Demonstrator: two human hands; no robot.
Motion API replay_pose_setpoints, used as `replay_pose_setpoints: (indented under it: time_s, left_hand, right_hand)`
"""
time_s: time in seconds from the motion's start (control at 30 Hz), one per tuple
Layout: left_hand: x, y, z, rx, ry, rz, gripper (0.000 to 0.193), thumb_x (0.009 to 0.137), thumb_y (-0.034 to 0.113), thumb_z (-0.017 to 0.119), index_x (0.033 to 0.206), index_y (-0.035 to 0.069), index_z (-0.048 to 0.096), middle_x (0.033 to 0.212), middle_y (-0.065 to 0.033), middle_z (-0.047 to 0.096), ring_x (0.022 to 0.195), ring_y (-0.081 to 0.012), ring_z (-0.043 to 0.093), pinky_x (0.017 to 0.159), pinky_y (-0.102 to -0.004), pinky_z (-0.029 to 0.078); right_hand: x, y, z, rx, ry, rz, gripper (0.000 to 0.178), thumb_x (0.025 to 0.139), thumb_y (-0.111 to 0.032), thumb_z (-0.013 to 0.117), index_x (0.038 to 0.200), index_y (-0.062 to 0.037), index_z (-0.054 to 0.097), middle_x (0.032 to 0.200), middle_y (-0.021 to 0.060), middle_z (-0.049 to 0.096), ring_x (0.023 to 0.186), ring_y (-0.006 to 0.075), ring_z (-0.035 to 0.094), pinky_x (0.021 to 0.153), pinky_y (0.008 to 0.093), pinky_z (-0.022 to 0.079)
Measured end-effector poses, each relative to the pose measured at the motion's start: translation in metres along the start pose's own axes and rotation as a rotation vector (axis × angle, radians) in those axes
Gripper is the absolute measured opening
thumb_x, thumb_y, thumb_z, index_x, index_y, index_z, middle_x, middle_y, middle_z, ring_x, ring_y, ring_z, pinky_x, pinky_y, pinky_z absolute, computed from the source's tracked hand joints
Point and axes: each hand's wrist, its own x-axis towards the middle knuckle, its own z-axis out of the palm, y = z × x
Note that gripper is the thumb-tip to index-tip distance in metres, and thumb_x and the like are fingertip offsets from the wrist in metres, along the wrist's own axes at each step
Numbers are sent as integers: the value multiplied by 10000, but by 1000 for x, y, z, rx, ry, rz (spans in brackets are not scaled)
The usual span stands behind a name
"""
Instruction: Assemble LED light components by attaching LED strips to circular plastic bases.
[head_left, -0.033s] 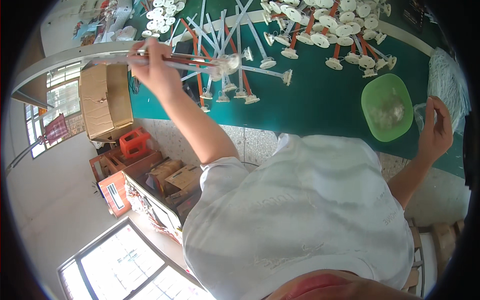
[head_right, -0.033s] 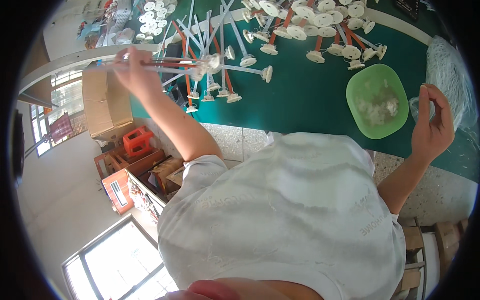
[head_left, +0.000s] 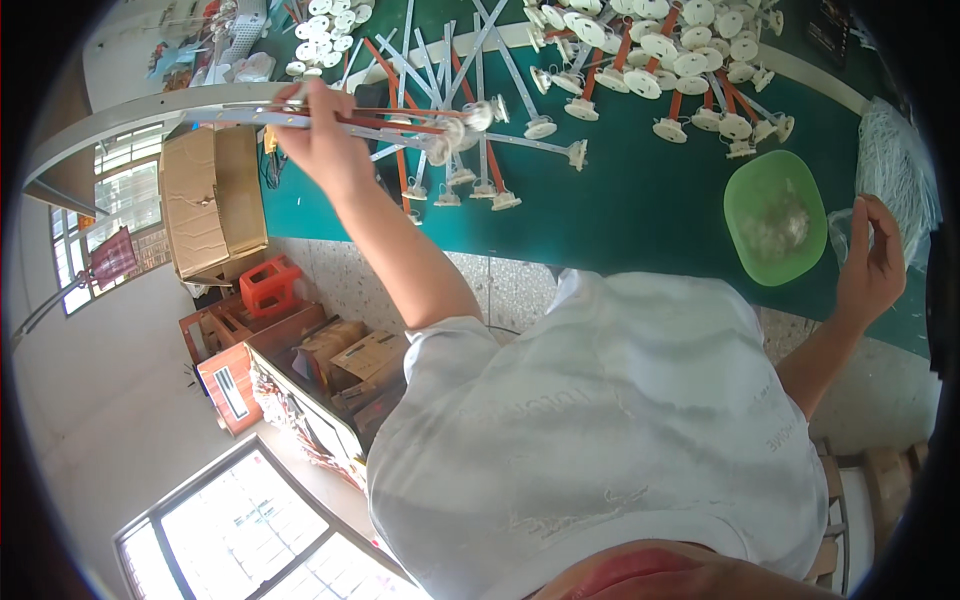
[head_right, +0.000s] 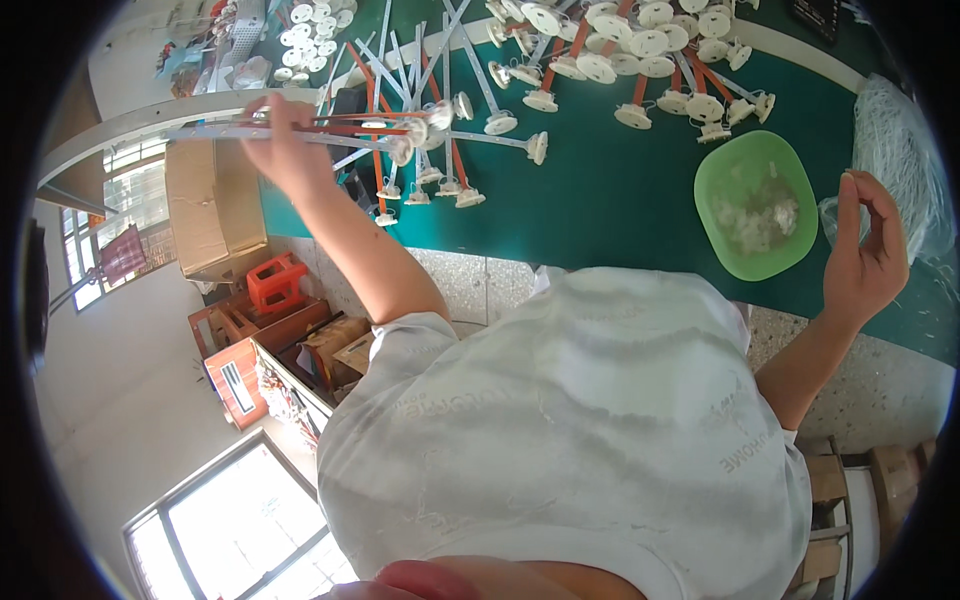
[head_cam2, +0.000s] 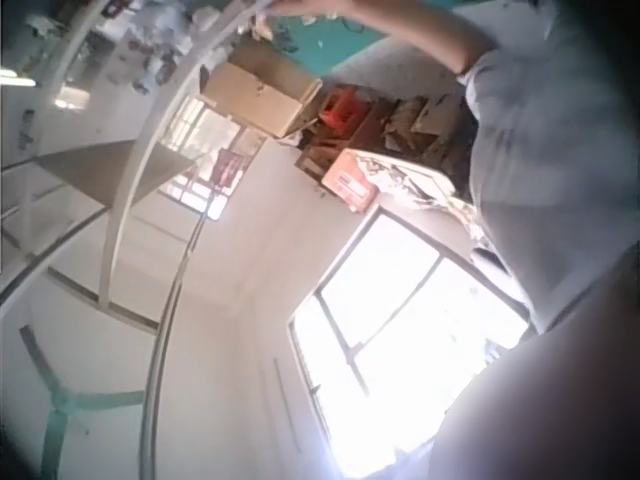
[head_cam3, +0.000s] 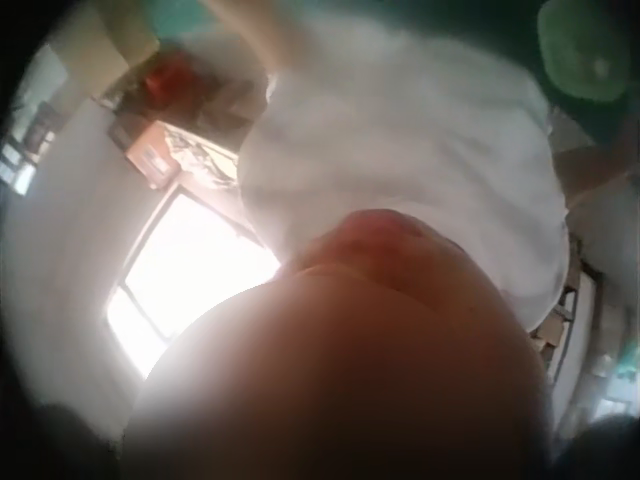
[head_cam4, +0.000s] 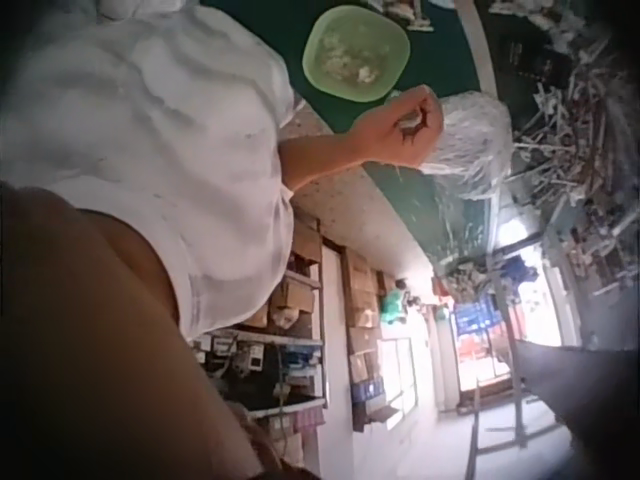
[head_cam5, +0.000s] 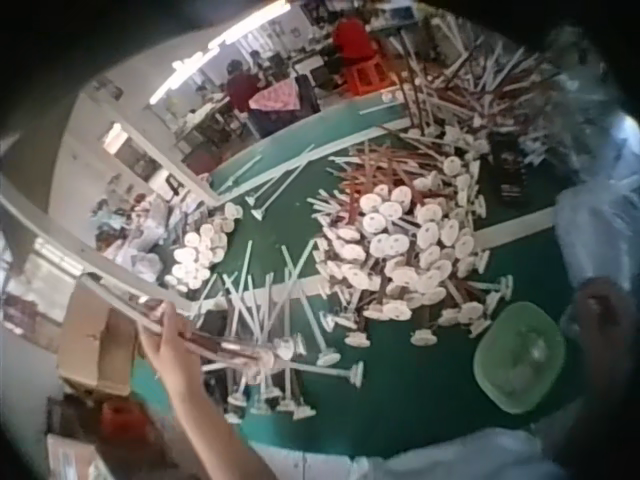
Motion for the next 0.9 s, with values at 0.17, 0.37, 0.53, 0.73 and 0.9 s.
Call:
replay_pose_setpoints:
  time_s: [0.17,0.37,0.53,0.73,0.9]
  left_hand:
    - [-19,-32,-15,101,-57,-252,230,986,213,441,1040,-6,485,780,-129,639,698,-199,638,662,-285,511]
    - [-18,-25,-25,262,-171,-335,298,1008,274,391,1054,-9,474,897,-190,653,824,-242,650,746,-339,527]
    - [-24,-10,-17,33,-92,-351,288,1021,261,362,1008,-1,480,888,-175,656,830,-267,670,735,-360,543]
    - [-15,-21,-38,-265,-3,-292,320,999,335,410,1034,28,495,926,-209,655,878,-356,660,727,-505,570]
    - [-29,-30,-41,-303,93,-285,364,999,364,392,1062,16,477,1025,-221,626,868,-336,662,750,-477,593]
  right_hand:
    - [4,-7,5,-38,-77,-48,98,842,45,645,939,54,648,941,95,669,843,140,611,801,251,491]
    - [4,-13,9,-80,-98,-41,91,836,49,645,928,49,645,933,92,667,829,134,609,778,249,493]
    - [4,-33,18,-114,-149,-76,97,821,38,662,917,41,647,908,86,672,817,133,616,761,244,487]
    - [7,-52,29,-127,-191,-129,86,815,12,666,897,26,645,881,86,672,799,140,627,757,244,480]
    - [12,-92,91,-27,-456,-243,165,761,-29,695,916,-1,647,914,109,662,864,233,634,784,298,495]
